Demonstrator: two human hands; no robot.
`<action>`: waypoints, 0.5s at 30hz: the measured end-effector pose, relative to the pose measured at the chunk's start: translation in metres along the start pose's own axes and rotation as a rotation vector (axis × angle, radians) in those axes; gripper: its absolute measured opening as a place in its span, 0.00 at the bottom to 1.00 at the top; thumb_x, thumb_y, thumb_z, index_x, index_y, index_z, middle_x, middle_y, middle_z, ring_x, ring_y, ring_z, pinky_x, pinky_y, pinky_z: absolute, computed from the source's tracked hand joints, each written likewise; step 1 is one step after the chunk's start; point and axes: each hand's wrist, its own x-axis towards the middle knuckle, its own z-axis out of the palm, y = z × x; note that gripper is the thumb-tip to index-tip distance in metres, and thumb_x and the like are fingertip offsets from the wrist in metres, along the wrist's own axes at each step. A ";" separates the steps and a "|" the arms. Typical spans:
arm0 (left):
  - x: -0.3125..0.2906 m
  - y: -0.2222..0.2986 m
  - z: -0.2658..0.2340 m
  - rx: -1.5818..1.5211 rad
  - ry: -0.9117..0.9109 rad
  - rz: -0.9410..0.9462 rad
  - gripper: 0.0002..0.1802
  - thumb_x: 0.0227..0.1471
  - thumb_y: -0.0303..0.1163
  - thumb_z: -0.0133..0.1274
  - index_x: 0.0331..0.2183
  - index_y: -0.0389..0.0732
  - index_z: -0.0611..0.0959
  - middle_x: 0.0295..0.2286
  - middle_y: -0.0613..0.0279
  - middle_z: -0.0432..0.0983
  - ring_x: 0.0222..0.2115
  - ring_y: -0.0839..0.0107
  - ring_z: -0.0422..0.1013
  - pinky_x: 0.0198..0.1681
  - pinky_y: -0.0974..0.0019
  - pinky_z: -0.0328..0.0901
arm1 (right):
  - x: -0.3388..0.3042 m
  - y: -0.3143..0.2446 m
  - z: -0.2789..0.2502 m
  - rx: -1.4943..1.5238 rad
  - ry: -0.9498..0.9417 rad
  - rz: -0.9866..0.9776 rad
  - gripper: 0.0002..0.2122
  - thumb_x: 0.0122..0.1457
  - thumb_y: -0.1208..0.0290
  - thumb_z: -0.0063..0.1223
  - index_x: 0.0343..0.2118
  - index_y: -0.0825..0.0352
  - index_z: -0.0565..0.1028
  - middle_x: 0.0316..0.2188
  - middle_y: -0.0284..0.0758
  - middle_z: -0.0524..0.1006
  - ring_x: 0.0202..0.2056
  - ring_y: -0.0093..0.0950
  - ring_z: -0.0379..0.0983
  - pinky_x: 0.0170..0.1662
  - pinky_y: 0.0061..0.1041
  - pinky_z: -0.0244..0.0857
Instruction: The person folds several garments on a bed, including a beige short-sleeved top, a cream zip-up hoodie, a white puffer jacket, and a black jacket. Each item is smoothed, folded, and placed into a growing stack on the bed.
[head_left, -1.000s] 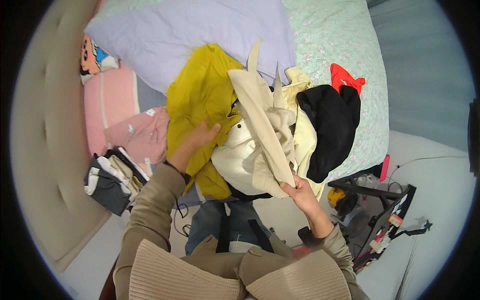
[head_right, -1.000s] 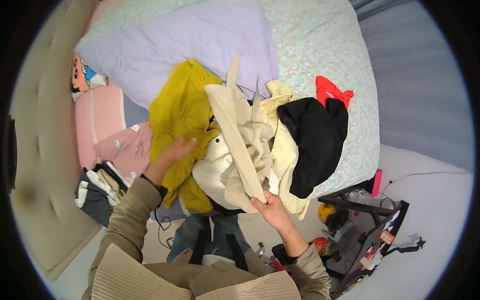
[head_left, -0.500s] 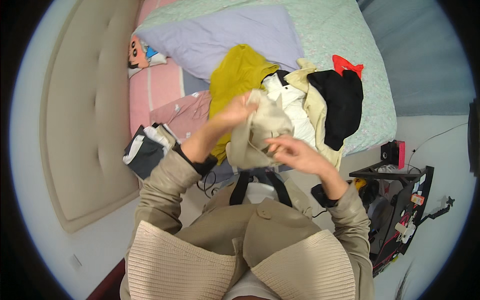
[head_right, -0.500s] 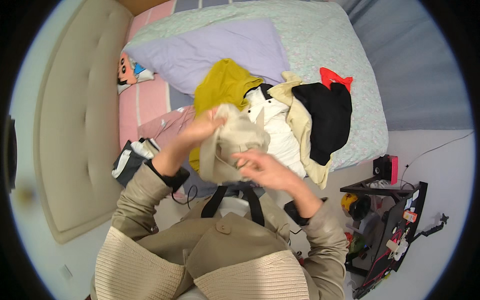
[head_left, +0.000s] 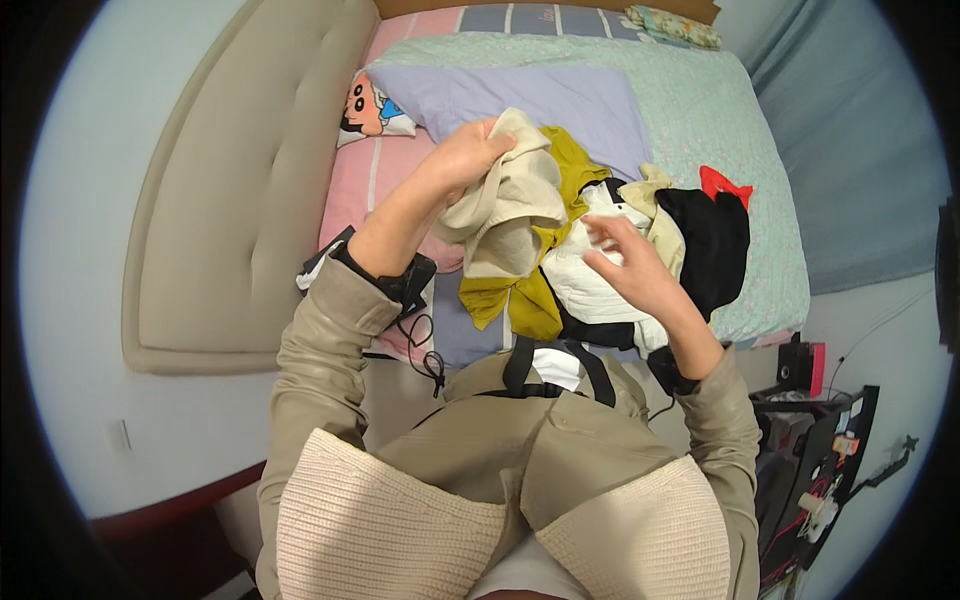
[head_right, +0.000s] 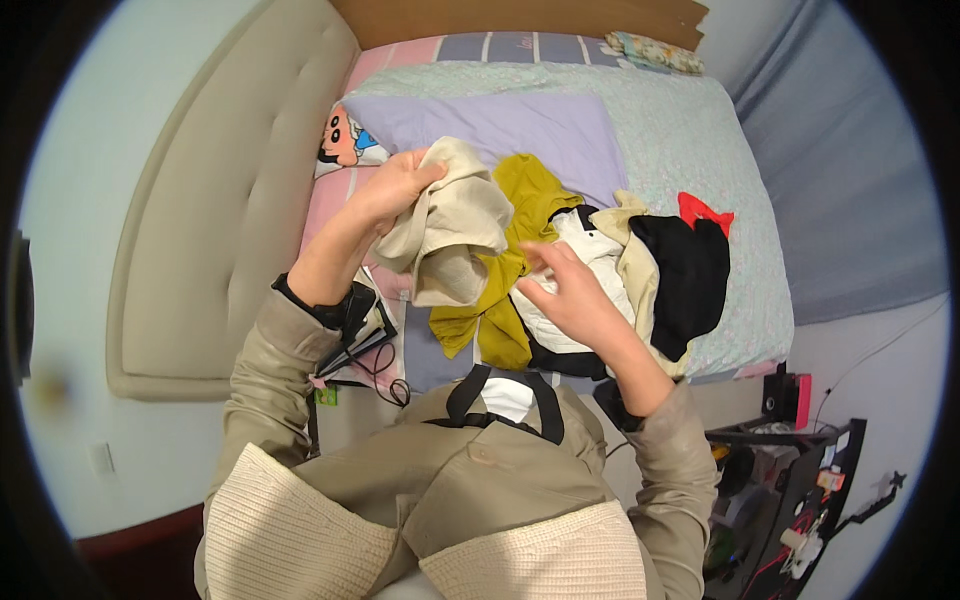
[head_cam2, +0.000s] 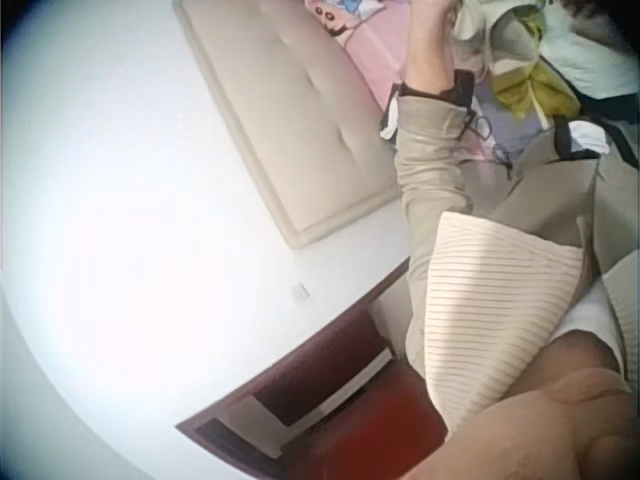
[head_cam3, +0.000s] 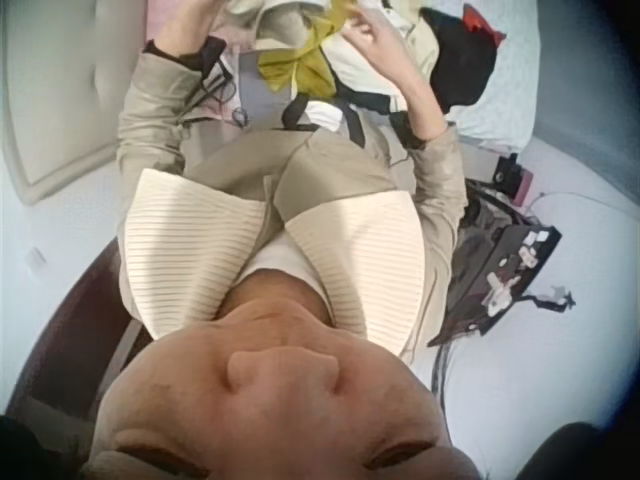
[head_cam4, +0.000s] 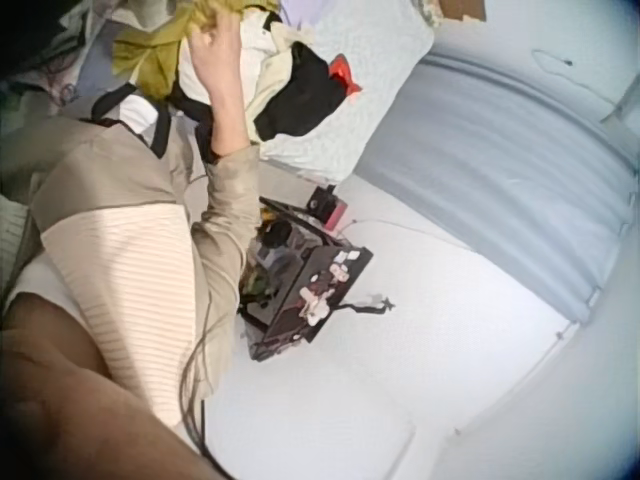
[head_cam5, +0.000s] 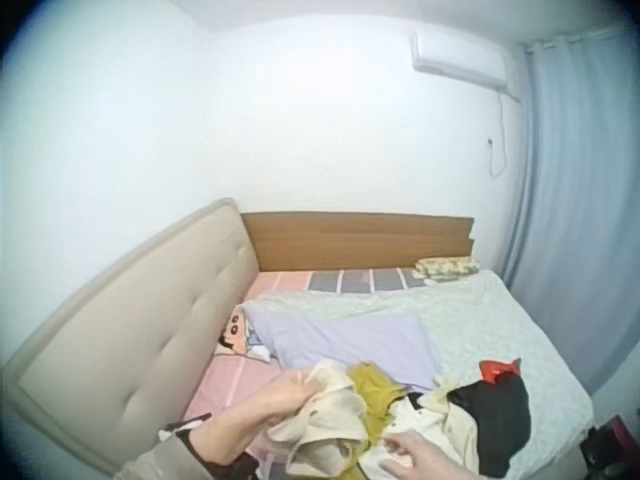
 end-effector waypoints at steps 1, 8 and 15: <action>-0.007 0.003 0.004 -0.013 0.023 0.022 0.11 0.51 0.29 0.42 0.35 0.33 0.74 0.29 0.60 0.73 0.26 0.74 0.70 0.29 0.70 0.67 | 0.005 -0.006 0.007 -0.070 0.085 -0.109 0.15 0.50 0.72 0.52 0.41 0.70 0.70 0.33 0.39 0.70 0.36 0.34 0.69 0.43 0.28 0.62; -0.038 -0.002 0.033 0.068 0.149 0.051 0.13 0.50 0.32 0.45 0.34 0.32 0.75 0.28 0.59 0.73 0.27 0.72 0.70 0.30 0.70 0.66 | 0.031 -0.015 -0.007 -0.315 0.178 -0.114 0.10 0.47 0.77 0.45 0.35 0.67 0.71 0.32 0.43 0.72 0.38 0.43 0.68 0.41 0.33 0.62; -0.042 -0.035 0.062 0.534 0.497 0.204 0.17 0.49 0.37 0.48 0.36 0.31 0.74 0.29 0.56 0.73 0.31 0.71 0.69 0.36 0.68 0.64 | 0.012 -0.036 -0.078 -0.282 0.369 -0.205 0.08 0.49 0.79 0.38 0.31 0.69 0.69 0.24 0.50 0.71 0.30 0.50 0.67 0.32 0.40 0.61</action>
